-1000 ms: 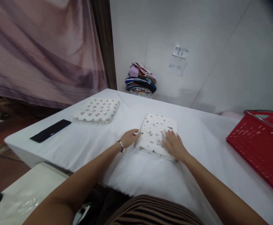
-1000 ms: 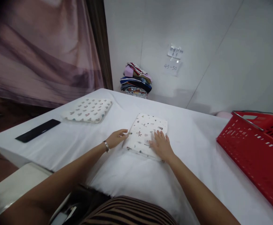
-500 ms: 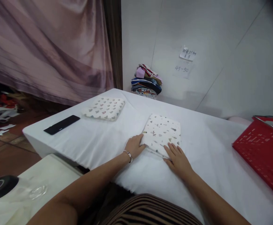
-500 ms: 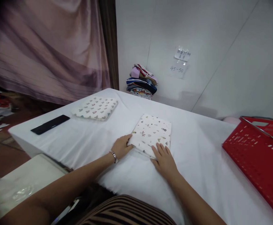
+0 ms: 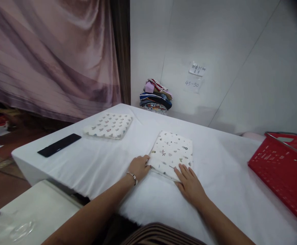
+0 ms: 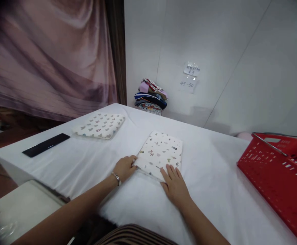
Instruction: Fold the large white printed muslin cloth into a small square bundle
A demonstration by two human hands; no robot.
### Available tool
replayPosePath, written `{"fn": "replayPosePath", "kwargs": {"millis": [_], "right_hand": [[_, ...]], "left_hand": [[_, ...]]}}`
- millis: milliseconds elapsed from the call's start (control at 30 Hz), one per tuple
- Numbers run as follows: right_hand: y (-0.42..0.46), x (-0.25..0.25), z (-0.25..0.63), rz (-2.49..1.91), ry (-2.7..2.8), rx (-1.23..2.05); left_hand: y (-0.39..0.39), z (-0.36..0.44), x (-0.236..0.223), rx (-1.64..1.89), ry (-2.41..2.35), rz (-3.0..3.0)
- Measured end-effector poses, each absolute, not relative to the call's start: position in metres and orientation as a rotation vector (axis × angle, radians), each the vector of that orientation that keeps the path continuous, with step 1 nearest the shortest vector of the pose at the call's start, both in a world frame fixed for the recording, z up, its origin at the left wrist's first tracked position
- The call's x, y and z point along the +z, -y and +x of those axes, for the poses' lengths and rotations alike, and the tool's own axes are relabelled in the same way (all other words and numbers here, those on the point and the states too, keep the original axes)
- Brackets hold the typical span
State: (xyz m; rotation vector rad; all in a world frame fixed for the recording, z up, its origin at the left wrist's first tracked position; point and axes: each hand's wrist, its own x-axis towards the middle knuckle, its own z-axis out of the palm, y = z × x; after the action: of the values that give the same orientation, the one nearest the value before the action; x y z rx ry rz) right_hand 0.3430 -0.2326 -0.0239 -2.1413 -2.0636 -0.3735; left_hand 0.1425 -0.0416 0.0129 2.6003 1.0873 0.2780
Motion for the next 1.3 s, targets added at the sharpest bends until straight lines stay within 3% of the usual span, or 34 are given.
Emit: {"fn": "replayPosePath", "kwargs": {"millis": [300, 467, 633, 900, 1067, 1300], "right_hand": [[0.231, -0.025, 0.340, -2.117, 2.067, -0.466], [0.234, -0.030, 0.343, -2.097, 2.092, -0.449], [0.231, -0.003, 0.349, -2.154, 2.107, -0.119], [0.101, 0.056, 0.347, -2.167, 1.909, 0.021], [0.020, 0.039, 0.371, -2.334, 1.804, -0.024], [0.009, -0.008, 0.401, -2.455, 1.765, 0.019]], "left_hand": [[0.049, 0.164, 0.038, 0.625, -0.671, 2.544], [0.056, 0.195, 0.015, 0.313, -0.467, 2.857], [0.050, 0.198, -0.008, 0.244, -0.502, 2.901], [0.055, 0.195, 0.001, 0.279, -0.515, 2.839], [0.052, 0.194, -0.002, 0.254, -0.505, 2.800], [0.051, 0.194, -0.001, 0.198, -0.487, 2.739]]}}
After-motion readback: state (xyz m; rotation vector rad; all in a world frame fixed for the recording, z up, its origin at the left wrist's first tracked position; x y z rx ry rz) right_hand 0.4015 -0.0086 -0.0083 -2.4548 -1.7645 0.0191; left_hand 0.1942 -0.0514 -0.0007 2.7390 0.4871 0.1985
